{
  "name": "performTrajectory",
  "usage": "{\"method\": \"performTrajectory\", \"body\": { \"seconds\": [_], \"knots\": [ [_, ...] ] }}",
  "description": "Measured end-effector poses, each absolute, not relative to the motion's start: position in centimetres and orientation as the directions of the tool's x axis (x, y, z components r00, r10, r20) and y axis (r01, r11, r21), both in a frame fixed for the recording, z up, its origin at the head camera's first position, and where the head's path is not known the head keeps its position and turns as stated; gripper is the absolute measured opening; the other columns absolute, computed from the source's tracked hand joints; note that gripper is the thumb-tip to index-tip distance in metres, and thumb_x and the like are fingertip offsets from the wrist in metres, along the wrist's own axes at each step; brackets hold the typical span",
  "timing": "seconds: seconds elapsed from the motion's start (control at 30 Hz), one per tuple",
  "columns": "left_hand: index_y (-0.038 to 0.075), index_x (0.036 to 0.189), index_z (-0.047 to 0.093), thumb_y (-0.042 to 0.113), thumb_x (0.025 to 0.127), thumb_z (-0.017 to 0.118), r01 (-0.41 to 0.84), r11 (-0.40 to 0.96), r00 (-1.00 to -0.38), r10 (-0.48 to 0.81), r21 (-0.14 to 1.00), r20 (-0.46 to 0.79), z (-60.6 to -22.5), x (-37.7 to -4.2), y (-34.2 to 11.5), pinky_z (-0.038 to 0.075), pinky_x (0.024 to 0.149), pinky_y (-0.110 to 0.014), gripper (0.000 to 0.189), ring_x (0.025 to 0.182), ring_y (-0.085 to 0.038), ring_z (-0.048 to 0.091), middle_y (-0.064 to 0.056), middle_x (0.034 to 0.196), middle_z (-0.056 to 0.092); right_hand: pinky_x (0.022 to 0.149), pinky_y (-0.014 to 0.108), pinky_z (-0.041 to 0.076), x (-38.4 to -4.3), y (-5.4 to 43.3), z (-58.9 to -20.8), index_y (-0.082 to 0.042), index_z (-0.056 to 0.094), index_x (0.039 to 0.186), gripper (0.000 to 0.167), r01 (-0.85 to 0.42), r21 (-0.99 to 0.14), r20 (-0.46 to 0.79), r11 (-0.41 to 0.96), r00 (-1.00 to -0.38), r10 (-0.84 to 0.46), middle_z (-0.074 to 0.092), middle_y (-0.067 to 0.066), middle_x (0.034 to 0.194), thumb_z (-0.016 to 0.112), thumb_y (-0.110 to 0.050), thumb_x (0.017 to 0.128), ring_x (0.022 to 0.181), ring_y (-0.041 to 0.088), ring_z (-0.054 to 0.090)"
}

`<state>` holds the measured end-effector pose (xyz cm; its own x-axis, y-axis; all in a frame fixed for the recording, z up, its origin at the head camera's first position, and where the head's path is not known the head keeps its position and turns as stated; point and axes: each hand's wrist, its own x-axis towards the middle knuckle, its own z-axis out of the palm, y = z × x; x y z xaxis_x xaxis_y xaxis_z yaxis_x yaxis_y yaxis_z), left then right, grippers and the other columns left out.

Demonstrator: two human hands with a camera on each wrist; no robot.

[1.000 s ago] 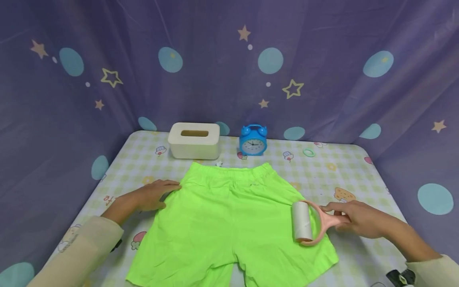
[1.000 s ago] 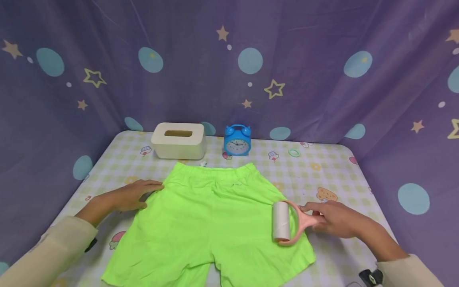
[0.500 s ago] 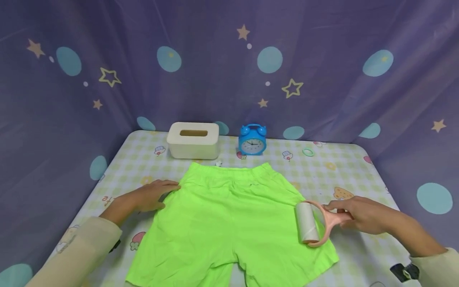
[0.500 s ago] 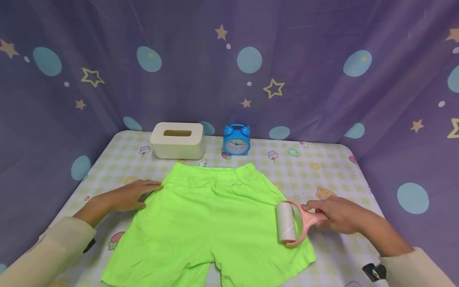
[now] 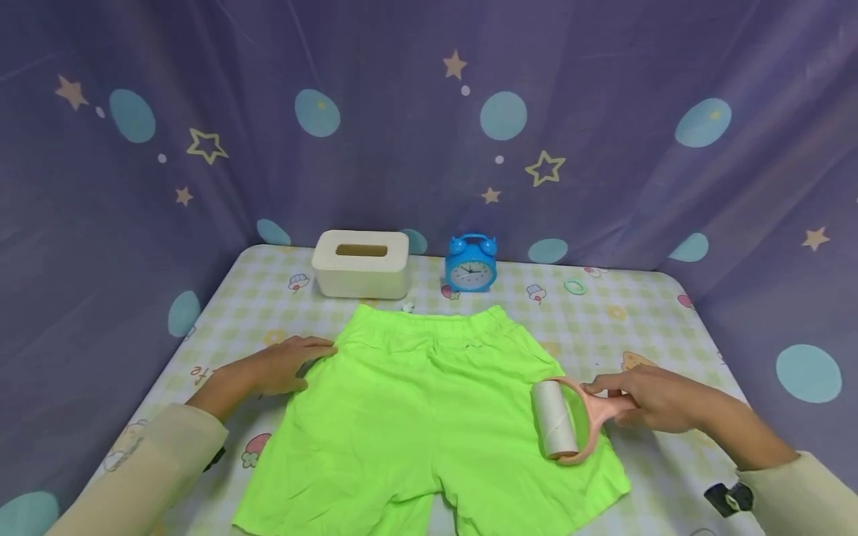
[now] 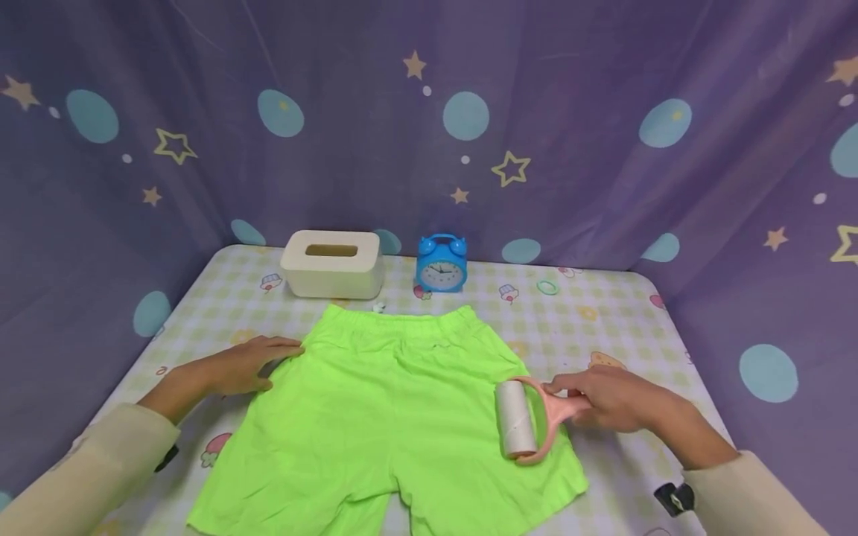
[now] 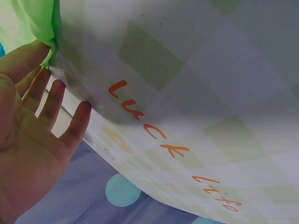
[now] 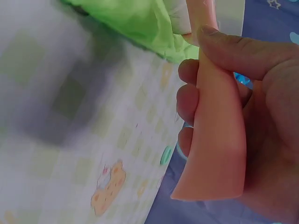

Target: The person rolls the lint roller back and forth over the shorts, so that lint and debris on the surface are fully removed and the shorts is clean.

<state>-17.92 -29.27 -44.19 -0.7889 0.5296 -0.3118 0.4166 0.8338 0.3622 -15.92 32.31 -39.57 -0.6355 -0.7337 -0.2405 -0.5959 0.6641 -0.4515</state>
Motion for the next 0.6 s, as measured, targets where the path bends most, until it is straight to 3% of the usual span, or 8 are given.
{"method": "performTrajectory", "body": {
  "seconds": [0.23, 0.6],
  "knots": [
    [0.007, 0.153, 0.047, 0.003, 0.091, 0.073, 0.416, 0.832, -0.789, 0.531, 0.368, -0.309, -44.3, -17.7, -29.3, 0.039, 0.111, -0.064, 0.067, 0.144, -0.05, 0.036, -0.018, 0.158, 0.041, 0.06, 0.019, 0.039, -16.3, 29.9, -40.2, -0.023, 0.064, 0.136, 0.042, -0.596, -0.502, -0.239, 0.626, -0.6, -0.763, 0.058, -0.02, 0.077, 0.072, -0.028, 0.095, 0.063, -0.006, 0.043],
    [0.008, 0.153, 0.047, 0.005, 0.091, 0.074, 0.419, 0.832, -0.788, 0.532, 0.363, -0.311, -44.1, -17.7, -29.3, 0.041, 0.109, -0.063, 0.068, 0.143, -0.049, 0.037, -0.016, 0.159, 0.041, 0.065, 0.02, 0.044, -16.3, 26.6, -41.3, -0.02, 0.064, 0.137, 0.042, -0.643, -0.535, -0.165, 0.548, -0.557, -0.814, 0.067, -0.016, 0.091, 0.069, -0.031, 0.098, 0.069, -0.005, 0.049]
  ]
}}
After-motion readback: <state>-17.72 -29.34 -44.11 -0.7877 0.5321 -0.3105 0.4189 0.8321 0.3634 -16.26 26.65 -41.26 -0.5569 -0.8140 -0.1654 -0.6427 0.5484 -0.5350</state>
